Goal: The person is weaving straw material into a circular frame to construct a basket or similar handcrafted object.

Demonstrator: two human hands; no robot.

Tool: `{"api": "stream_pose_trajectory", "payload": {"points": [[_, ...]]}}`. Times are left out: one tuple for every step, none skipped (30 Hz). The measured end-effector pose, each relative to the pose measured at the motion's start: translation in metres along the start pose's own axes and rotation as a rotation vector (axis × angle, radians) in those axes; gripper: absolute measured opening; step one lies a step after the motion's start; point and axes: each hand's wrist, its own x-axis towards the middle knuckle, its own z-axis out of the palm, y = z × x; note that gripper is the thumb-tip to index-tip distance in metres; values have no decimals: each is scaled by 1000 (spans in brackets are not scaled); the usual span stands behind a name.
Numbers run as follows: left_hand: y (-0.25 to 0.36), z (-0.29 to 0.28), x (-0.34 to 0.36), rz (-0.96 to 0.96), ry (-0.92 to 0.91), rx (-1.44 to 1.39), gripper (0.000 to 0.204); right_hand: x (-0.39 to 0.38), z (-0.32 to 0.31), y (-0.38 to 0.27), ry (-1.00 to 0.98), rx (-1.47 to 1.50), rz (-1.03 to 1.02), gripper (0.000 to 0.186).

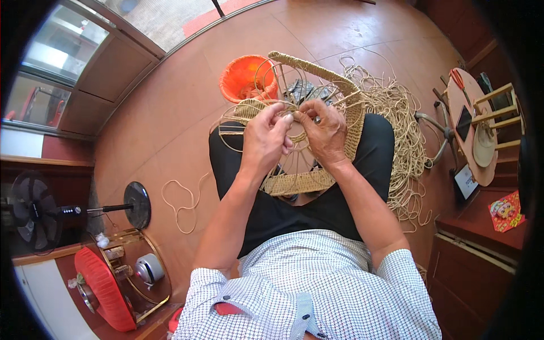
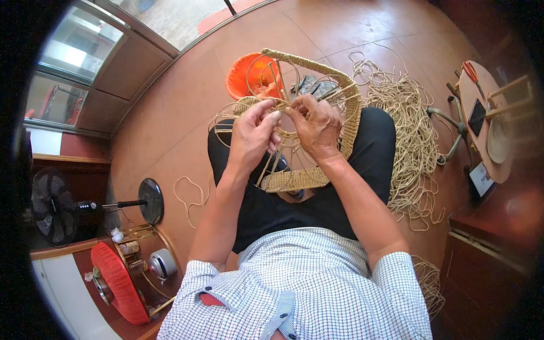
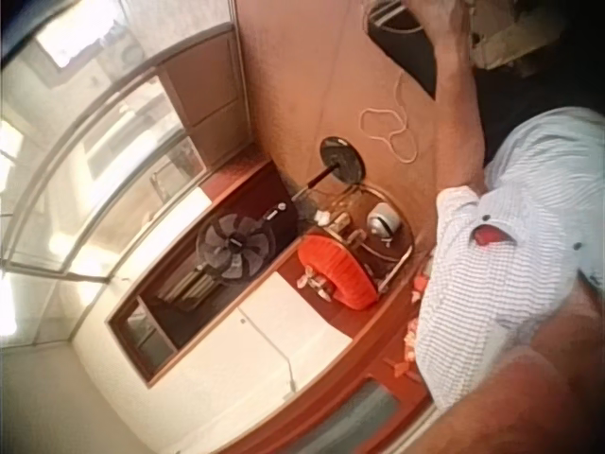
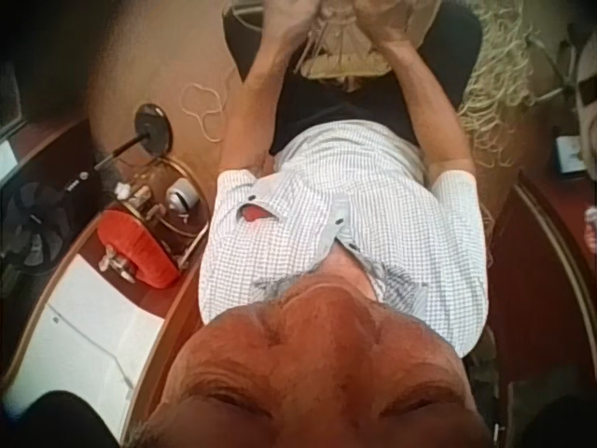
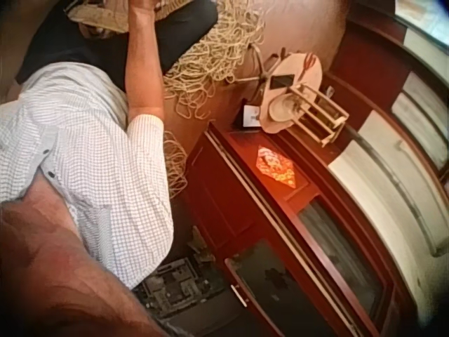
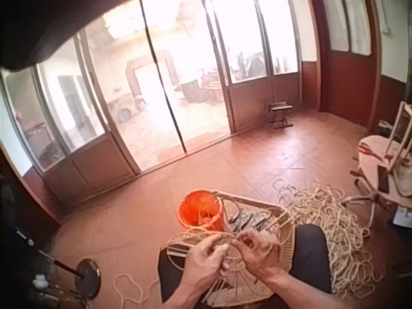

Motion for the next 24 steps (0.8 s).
{"api": "stream_pose_trajectory", "payload": {"points": [[-2, 5, 9, 31, 29, -34, 37, -1, 0, 2, -3, -4, 20, 17], [-6, 7, 18, 27, 32, -39, 37, -1, 1, 4, -8, 5, 21, 16], [-10, 7, 27, 17, 18, -26, 30, -1, 1, 5, -16, 5, 20, 16], [-9, 10, 34, 5, -1, -14, 23, -1, 0, 6, -17, -6, 28, 16], [-9, 10, 40, -2, 2, -18, 23, 0, -1, 7, -19, -16, 36, 16], [-8, 7, 45, 3, -18, 165, 28, 0, -1, 7, -28, -17, 38, 16], [-6, 5, 49, 7, -36, 348, 33, 1, -1, 7, -24, -13, 29, 16], [-11, 5, 58, 83, -6, 438, 26, 1, -1, 6, -21, -8, 19, 17], [-14, 5, 62, 73, 0, 435, 26, 1, 0, 5, -33, -6, 20, 17], [-5, 8, 63, 66, -29, 361, 19, 2, -1, 6, -24, -5, 19, 17], [0, 10, 64, 60, -57, 286, 15, 2, -2, 6, -15, -4, 17, 18], [-1, 9, 69, 34, -71, 310, 15, 2, -3, 6, -26, -3, 19, 18], [-2, 7, 69, 28, -65, 303, 15, 3, -3, 5, -33, 0, 16, 19], [-2, 6, 68, 181, -18, 496, 15, 3, -4, 5, -40, 3, 12, 19], [-2, 5, 68, 334, 29, 689, 15, 4, -4, 4, -49, 2, 9, 19], [4, 8, 65, 300, 23, 798, 16, 3, -5, 5, -43, 10, 4, 18], [5, 9, 65, 296, 22, 793, 16, 2, -6, 6, -37, 18, -1, 18], [6, 10, 66, 366, 48, 920, 16, 1, -7, 8, -41, 13, 0, 18], [6, 9, 65, 435, 79, 1047, 17, 1, -7, 8, -58, 7, -18, 17], [5, 8, 66, 433, 83, 1042, 17, 1, -7, 9, -75, 1, -37, 17], [3, 7, 68, 448, 84, 1122, 17, 1, -7, 9, -79, -2, -41, 17], [6, 8, 68, 465, 83, 1201, 17, 1, -7, 10, -73, 6, -76, 18], [9, 9, 70, 465, 85, 1195, 17, 0, -7, 12, -67, 15, -112, 19], [14, 9, 71, 413, 24, 1249, 17, 0, -7, 14, -69, 11, -116, 19]]}}
